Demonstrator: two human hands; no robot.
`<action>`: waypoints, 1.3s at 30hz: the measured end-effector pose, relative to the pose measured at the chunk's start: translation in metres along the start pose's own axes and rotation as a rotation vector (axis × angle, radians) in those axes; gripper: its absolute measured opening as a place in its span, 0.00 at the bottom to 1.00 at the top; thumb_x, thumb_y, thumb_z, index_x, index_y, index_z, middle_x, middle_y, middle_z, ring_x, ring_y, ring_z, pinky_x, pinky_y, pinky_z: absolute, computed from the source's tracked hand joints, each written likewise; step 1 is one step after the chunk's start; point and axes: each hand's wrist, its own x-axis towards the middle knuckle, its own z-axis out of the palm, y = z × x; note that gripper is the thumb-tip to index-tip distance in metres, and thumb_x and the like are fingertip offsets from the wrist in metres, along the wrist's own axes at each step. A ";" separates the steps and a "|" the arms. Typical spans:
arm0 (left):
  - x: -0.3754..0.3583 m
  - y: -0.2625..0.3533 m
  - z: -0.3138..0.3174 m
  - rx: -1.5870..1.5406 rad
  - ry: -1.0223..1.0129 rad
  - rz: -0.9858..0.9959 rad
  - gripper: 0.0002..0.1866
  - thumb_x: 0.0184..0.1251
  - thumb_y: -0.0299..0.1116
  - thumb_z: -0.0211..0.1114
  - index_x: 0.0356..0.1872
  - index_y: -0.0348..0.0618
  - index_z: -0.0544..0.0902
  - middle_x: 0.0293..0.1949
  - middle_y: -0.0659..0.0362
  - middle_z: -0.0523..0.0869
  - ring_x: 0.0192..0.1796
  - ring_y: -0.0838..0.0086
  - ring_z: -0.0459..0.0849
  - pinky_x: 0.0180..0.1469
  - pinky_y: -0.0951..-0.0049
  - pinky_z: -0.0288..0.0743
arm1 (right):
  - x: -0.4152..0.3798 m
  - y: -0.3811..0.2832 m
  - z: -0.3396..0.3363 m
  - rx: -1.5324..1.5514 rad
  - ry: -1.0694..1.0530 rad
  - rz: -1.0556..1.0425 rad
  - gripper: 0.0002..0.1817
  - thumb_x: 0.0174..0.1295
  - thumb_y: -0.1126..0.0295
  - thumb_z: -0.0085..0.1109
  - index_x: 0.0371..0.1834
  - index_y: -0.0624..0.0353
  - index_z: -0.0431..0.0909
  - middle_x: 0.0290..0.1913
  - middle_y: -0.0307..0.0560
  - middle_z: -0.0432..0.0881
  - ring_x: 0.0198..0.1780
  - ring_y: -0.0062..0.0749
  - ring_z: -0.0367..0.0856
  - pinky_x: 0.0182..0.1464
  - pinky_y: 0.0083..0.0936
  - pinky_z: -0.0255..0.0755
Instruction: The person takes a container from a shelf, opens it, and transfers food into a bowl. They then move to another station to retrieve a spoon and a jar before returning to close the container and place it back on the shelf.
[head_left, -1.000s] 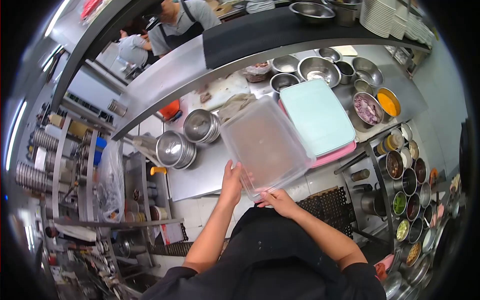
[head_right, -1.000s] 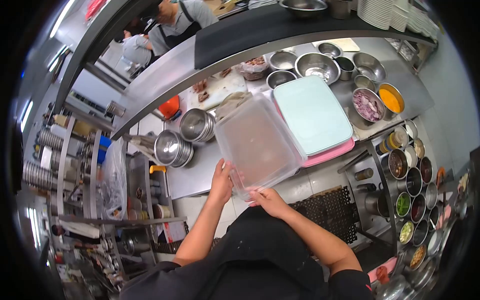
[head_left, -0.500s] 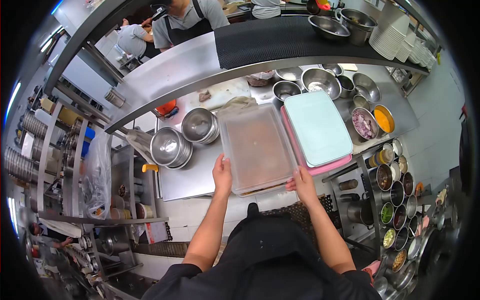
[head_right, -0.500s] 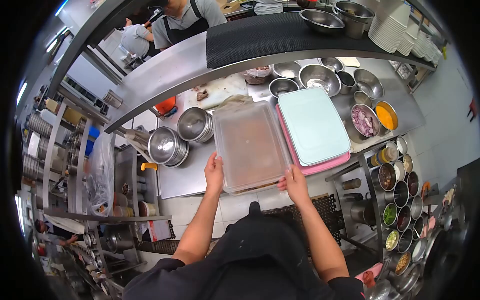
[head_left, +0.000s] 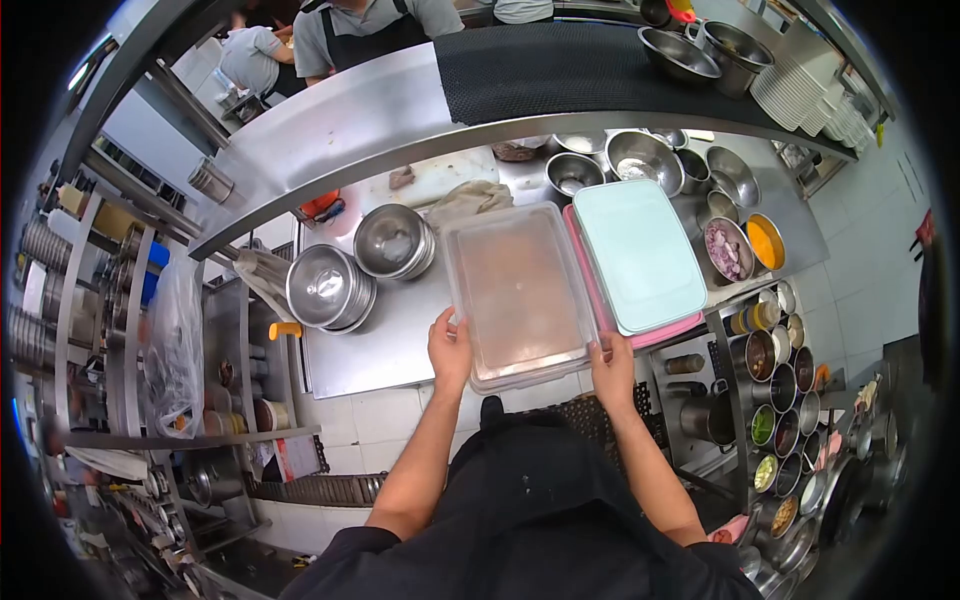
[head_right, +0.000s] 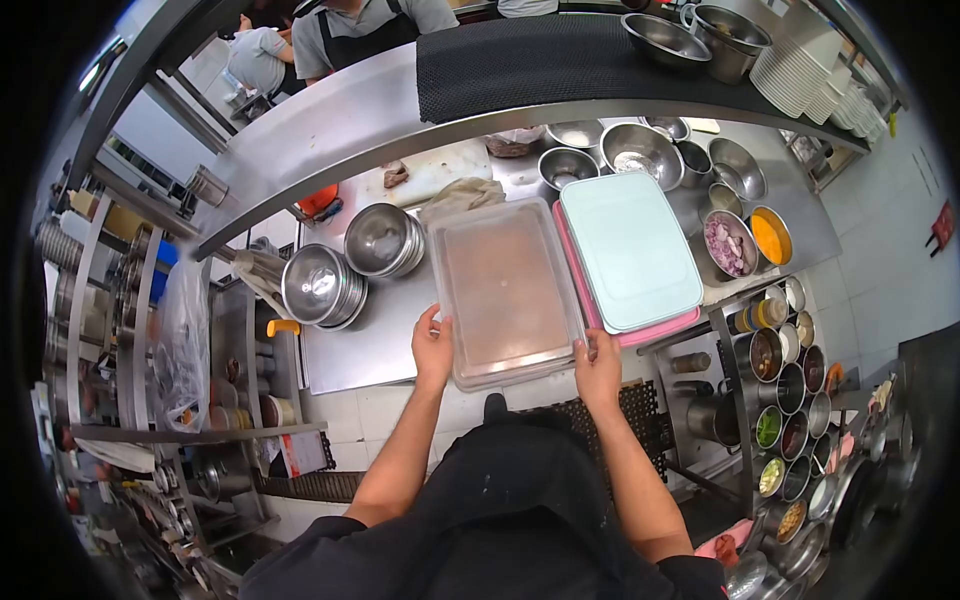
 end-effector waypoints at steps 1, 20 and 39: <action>0.000 -0.002 0.001 -0.030 -0.009 -0.015 0.21 0.73 0.32 0.70 0.64 0.40 0.83 0.35 0.61 0.79 0.33 0.77 0.76 0.40 0.73 0.75 | 0.002 0.002 0.002 0.006 -0.008 0.016 0.14 0.69 0.70 0.65 0.54 0.64 0.80 0.40 0.53 0.81 0.36 0.37 0.78 0.41 0.34 0.75; -0.022 0.002 0.010 -0.036 0.054 -0.034 0.21 0.81 0.41 0.59 0.64 0.38 0.78 0.36 0.55 0.80 0.39 0.68 0.79 0.47 0.64 0.76 | 0.007 -0.004 0.003 -0.093 0.028 0.032 0.08 0.68 0.75 0.63 0.48 0.62 0.83 0.43 0.54 0.85 0.44 0.50 0.84 0.47 0.40 0.77; -0.015 -0.026 -0.010 0.118 -0.043 -0.064 0.23 0.84 0.49 0.54 0.36 0.37 0.74 0.26 0.45 0.82 0.29 0.55 0.80 0.38 0.55 0.75 | -0.014 0.009 0.008 0.307 -0.318 0.495 0.11 0.76 0.66 0.59 0.47 0.64 0.81 0.36 0.48 0.83 0.30 0.34 0.85 0.34 0.33 0.82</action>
